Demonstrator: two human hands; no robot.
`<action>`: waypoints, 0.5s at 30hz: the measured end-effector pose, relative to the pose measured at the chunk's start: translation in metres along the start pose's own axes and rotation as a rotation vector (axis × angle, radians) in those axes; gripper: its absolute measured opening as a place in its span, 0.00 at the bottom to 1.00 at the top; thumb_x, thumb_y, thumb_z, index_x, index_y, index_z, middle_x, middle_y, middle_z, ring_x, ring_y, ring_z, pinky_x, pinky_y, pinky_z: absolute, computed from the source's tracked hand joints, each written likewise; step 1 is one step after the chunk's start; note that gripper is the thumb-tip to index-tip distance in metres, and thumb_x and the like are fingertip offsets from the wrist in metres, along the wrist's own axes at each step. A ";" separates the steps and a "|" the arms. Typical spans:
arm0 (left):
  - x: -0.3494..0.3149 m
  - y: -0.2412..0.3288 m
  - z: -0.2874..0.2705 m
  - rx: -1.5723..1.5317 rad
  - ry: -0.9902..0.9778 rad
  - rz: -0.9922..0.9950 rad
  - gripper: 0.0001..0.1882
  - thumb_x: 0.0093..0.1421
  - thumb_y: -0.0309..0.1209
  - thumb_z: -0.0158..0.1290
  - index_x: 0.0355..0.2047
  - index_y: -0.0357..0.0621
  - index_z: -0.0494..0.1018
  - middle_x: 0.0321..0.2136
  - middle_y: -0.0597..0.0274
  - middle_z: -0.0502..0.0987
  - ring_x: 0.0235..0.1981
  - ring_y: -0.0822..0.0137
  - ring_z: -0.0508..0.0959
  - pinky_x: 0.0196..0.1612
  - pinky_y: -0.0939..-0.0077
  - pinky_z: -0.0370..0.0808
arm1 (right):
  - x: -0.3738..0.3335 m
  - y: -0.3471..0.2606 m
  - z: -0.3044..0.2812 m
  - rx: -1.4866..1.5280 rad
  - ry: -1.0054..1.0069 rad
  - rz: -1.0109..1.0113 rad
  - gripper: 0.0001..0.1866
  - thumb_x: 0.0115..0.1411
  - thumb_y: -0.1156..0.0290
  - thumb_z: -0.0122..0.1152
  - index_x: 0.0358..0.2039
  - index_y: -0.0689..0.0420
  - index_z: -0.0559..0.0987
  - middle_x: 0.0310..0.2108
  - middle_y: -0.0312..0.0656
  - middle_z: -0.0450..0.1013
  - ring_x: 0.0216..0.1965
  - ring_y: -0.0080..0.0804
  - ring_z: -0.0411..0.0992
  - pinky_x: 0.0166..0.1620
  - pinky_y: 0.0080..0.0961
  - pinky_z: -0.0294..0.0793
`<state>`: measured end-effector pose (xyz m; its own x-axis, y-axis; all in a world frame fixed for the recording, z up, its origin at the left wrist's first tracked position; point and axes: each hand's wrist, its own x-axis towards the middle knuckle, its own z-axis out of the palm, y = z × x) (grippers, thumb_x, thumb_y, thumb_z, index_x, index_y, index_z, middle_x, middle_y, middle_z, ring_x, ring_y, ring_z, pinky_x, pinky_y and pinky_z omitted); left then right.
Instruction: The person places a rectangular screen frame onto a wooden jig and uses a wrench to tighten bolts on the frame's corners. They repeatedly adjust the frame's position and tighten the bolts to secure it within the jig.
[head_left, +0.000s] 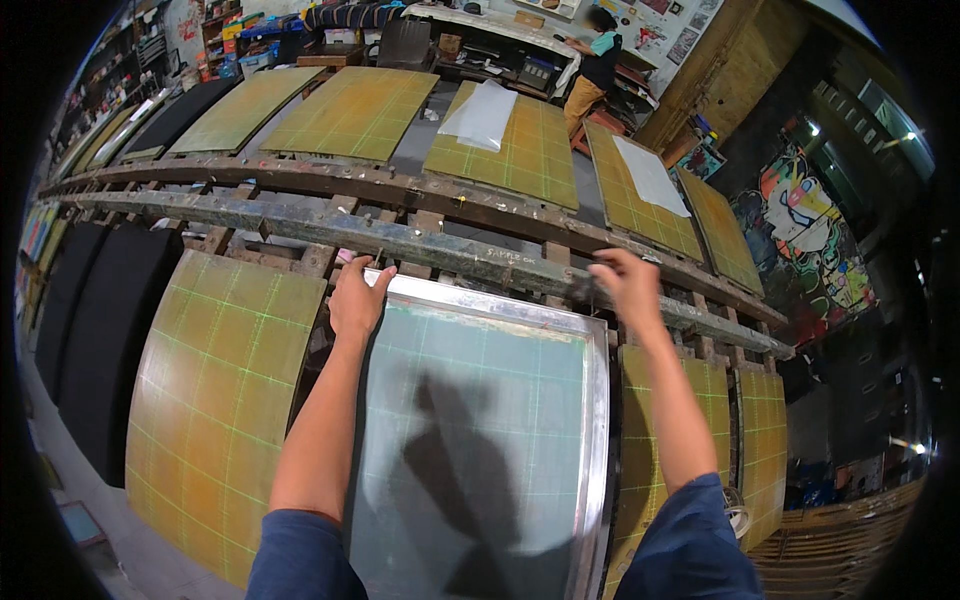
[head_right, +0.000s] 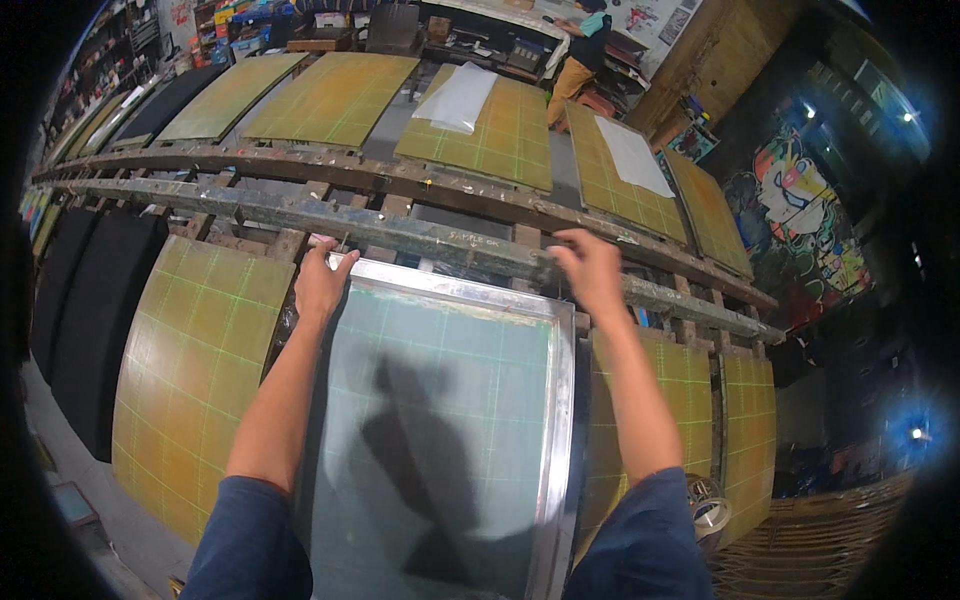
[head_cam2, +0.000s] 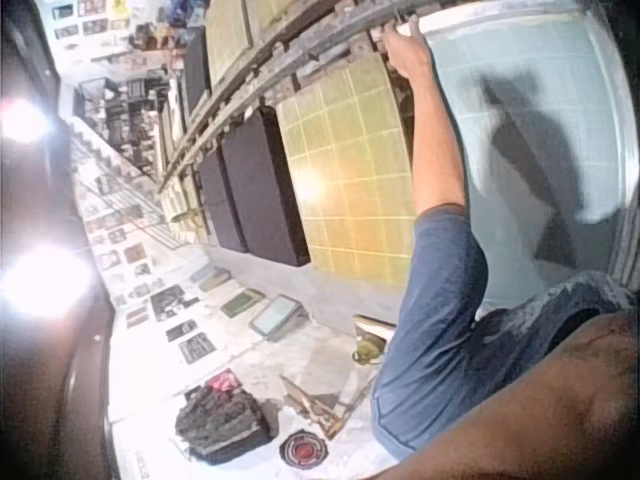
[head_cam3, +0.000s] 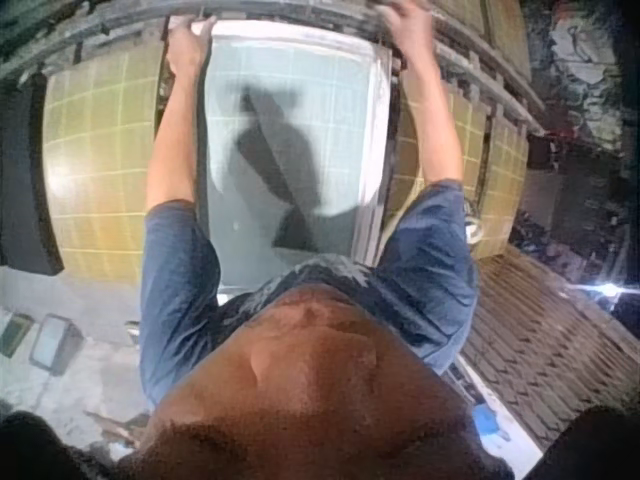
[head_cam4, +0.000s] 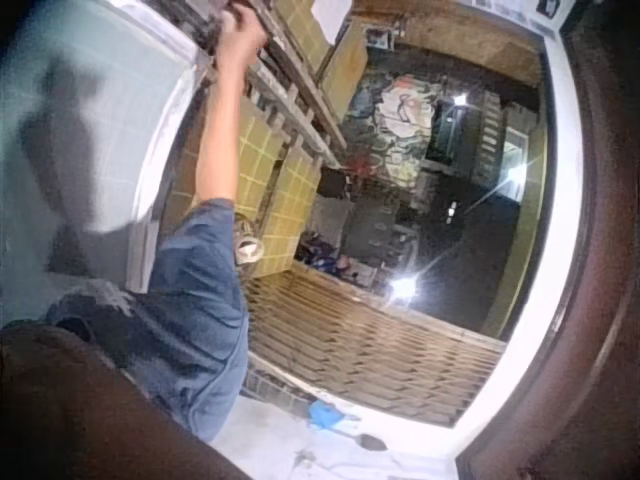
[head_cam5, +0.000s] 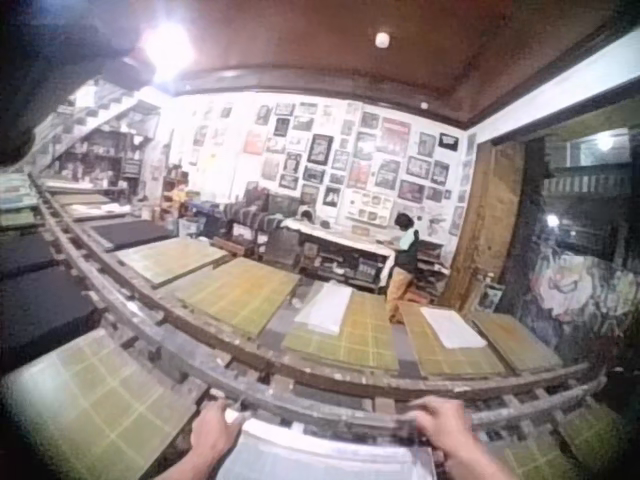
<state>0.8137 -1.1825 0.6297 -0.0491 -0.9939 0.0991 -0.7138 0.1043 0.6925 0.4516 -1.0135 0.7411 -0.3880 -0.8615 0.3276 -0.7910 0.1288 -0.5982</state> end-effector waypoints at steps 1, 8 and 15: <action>-0.001 0.006 0.005 -0.016 -0.009 0.007 0.31 0.61 0.53 0.59 0.58 0.47 0.73 0.57 0.54 0.76 0.56 0.49 0.76 0.56 0.54 0.72 | -0.005 0.021 -0.023 0.173 0.041 0.077 0.08 0.60 0.76 0.68 0.38 0.65 0.82 0.32 0.44 0.81 0.31 0.29 0.81 0.36 0.26 0.81; 0.001 0.011 0.008 -0.020 -0.025 0.001 0.31 0.61 0.53 0.59 0.58 0.47 0.73 0.57 0.54 0.76 0.56 0.50 0.76 0.56 0.54 0.73 | -0.029 0.146 -0.062 0.601 0.157 0.324 0.07 0.66 0.75 0.63 0.42 0.62 0.75 0.34 0.40 0.78 0.35 0.28 0.80 0.39 0.22 0.83; 0.003 0.002 0.010 -0.001 0.031 0.046 0.31 0.60 0.53 0.60 0.56 0.47 0.74 0.54 0.52 0.77 0.55 0.50 0.76 0.55 0.55 0.73 | -0.032 0.175 -0.021 0.727 0.171 0.347 0.06 0.68 0.74 0.60 0.43 0.59 0.74 0.39 0.41 0.77 0.39 0.31 0.80 0.44 0.25 0.84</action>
<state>0.8051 -1.1857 0.6245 -0.0600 -0.9864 0.1531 -0.7103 0.1499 0.6877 0.3155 -0.9528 0.6415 -0.6671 -0.7370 0.1087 -0.1316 -0.0270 -0.9909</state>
